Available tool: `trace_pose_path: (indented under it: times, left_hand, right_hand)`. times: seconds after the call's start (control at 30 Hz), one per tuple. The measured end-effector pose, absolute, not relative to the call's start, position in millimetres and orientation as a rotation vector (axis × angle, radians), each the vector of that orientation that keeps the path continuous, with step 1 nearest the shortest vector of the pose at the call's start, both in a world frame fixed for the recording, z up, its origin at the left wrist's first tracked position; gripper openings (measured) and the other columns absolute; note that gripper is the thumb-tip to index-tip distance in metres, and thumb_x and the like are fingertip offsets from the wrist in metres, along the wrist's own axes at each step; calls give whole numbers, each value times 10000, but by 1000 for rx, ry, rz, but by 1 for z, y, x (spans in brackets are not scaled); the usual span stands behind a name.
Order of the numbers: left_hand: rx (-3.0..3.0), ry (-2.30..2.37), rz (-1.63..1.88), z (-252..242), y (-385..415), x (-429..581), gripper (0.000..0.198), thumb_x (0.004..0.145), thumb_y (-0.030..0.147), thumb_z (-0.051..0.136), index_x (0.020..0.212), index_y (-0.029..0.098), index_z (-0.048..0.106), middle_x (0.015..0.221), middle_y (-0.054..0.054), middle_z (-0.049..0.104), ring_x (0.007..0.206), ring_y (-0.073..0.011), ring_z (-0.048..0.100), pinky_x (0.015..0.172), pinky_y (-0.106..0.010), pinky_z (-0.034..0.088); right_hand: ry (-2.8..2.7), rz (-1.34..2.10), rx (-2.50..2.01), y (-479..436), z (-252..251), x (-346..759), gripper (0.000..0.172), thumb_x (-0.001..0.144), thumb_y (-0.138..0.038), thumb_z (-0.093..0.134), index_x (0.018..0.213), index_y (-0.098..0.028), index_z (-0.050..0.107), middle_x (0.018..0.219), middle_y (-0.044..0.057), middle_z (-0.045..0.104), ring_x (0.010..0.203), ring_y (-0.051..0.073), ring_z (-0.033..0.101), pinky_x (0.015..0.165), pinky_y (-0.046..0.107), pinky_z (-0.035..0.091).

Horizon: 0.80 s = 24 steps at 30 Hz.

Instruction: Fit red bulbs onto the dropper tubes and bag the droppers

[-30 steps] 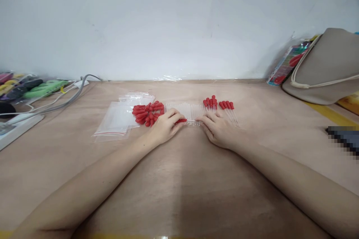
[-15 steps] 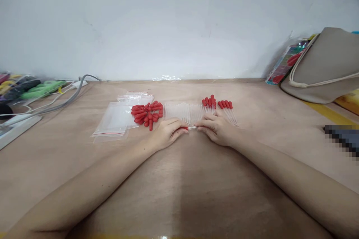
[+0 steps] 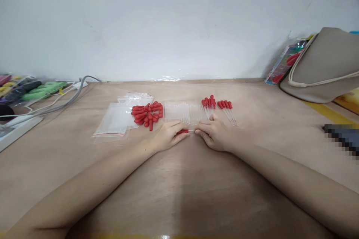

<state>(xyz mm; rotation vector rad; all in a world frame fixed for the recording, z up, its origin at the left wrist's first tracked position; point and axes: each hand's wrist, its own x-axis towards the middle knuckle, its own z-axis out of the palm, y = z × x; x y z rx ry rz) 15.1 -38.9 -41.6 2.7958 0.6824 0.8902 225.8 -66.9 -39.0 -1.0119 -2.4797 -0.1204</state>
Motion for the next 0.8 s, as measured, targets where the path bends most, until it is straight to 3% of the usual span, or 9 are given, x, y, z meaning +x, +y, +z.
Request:
trace_pose_path:
  times: [0.53, 0.63, 0.7, 0.8]
  left_hand:
    - [2797, 660, 954, -42, -36, 18, 145, 855, 255, 500, 918, 147, 573, 766, -47, 605, 692, -137, 567, 618, -245, 473]
    - [2785, 752, 1090, -39, -34, 15, 301, 793, 348, 593, 1014, 149, 548, 908, -80, 601, 836, -180, 563, 733, -303, 481]
    - [2787, 822, 1188, -38, -32, 12, 449, 739, 393, 646, 1093, 148, 518, 1018, -107, 570, 941, -214, 532, 822, -356, 457]
    - [2775, 877, 1233, -39, -30, 7, 401, 761, 344, 626, 1101, 161, 517, 1020, -98, 557, 941, -208, 523, 833, -360, 448]
  right_hand:
    - [-2551, 311, -1203, -65, -22, 216, 283, 895, -238, 338, 771, -176, 586, 736, 9, 650, 637, 116, 525, 704, 283, 275]
    - [-2551, 267, -1269, -61, -11, 225, 288, 883, -287, 362, 748, -184, 594, 677, 7, 625, 596, 114, 498, 648, 262, 290]
    - [-2450, 253, -1429, -55, -2, 239, 272, 860, -308, 384, 743, -190, 600, 679, 16, 621, 604, 124, 504, 600, 248, 297]
    - [-2082, 234, -1914, -42, 8, 268, 305, 834, -340, 383, 676, -190, 595, 644, 38, 615, 584, 144, 515, 545, 248, 309]
